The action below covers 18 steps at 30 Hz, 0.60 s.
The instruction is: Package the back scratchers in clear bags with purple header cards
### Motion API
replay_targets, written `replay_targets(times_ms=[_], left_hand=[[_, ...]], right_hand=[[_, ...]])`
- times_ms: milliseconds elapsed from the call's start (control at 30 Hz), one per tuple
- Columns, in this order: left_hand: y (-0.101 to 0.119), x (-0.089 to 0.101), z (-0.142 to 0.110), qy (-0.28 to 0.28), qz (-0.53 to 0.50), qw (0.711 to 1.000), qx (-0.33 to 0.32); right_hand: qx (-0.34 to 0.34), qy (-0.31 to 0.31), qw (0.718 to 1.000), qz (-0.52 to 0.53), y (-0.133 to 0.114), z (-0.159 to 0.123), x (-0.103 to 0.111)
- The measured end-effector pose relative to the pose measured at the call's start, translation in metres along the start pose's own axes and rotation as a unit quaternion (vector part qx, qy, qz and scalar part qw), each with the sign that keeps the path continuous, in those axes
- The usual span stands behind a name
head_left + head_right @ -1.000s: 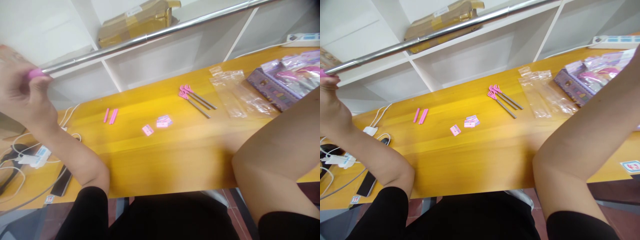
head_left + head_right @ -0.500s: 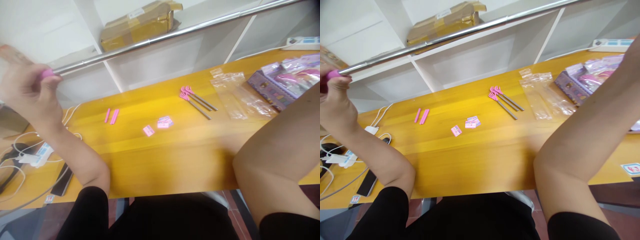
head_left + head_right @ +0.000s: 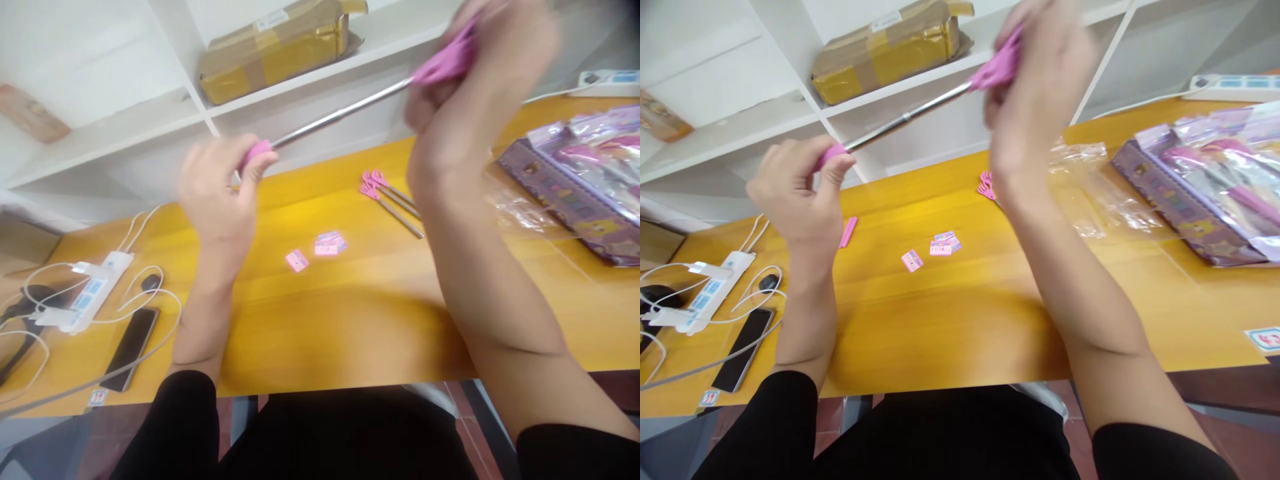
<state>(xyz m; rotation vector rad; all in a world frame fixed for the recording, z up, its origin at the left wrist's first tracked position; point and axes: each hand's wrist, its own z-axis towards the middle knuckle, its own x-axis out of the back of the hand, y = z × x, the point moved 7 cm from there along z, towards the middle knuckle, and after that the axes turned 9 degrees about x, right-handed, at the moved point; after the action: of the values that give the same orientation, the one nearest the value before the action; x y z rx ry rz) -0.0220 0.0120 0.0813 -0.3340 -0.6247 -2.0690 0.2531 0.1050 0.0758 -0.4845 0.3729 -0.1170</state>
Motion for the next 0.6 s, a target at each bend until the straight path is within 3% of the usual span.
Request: replay_targets(times_ms=[33, 67, 167, 267, 400, 600], left_hand=[[0.002, -0.004, -0.001, 0.006, 0.013, 1.000, -0.004], [0.003, -0.007, -0.001, 0.007, 0.019, 1.000, -0.002], [-0.002, -0.012, -0.001, -0.012, 0.001, 1.000, 0.013], [-0.011, -0.010, 0.002, -0.024, -0.029, 0.999, 0.027], [-0.012, -0.005, 0.002, -0.025, -0.061, 0.997, 0.035], [0.003, 0.004, 0.003, 0.025, -0.068, 0.996, -0.046]], right_hand=[[0.011, 0.048, 0.999, 0.013, -0.001, -0.015, -0.006], [0.010, 0.054, 0.998, 0.018, -0.001, -0.028, -0.017], [0.043, 0.013, 0.998, 0.040, -0.014, -0.048, -0.037], [0.090, -0.018, 0.995, 0.049, -0.036, -0.046, -0.037], [0.089, -0.010, 0.994, 0.070, -0.055, -0.040, -0.032], [0.098, -0.062, 0.988, 0.103, -0.059, -0.042, -0.036]])
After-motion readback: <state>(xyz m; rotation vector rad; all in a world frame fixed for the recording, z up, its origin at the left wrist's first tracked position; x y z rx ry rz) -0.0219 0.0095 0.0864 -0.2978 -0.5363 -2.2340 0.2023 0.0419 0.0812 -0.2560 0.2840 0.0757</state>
